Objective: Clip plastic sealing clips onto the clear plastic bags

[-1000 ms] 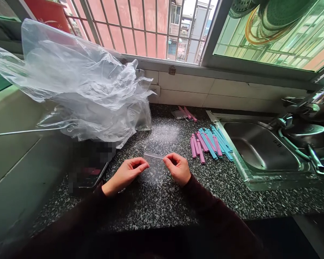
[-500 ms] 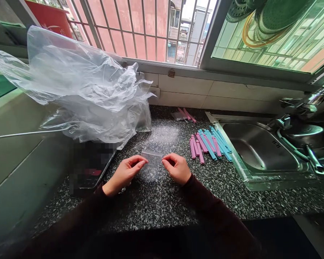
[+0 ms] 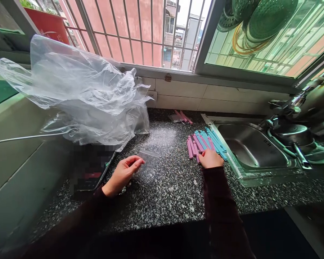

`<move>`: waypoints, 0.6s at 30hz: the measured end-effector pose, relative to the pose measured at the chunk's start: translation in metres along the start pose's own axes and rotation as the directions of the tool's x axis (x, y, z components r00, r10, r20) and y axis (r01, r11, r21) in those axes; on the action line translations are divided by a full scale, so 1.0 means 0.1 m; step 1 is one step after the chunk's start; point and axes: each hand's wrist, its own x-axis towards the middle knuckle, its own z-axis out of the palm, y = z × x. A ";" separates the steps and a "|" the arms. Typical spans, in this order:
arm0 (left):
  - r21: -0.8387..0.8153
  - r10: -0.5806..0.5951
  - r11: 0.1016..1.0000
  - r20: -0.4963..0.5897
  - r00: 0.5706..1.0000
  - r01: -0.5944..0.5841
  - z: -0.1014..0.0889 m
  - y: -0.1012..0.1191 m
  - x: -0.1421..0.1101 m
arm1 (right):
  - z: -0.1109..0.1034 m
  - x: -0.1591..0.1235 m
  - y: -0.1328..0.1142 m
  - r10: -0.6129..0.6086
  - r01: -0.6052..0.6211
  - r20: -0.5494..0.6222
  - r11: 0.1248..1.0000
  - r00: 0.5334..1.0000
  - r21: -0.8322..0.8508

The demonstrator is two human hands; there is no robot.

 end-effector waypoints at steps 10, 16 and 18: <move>-0.019 0.032 0.999 -0.044 0.999 -0.033 0.02 -0.01 0.02 | 0.04 -0.07 -0.09 0.043 -0.042 0.018 0.997 0.999 -0.065; -0.040 0.076 0.996 -0.110 0.991 -0.081 -0.02 -0.01 0.04 | 0.16 -0.09 -0.09 -0.027 0.105 -0.440 0.982 0.898 0.156; -0.064 0.058 0.996 -0.108 0.992 -0.065 -0.03 -0.03 0.05 | 0.24 -0.13 -0.17 -0.197 0.355 -0.605 0.922 0.771 0.152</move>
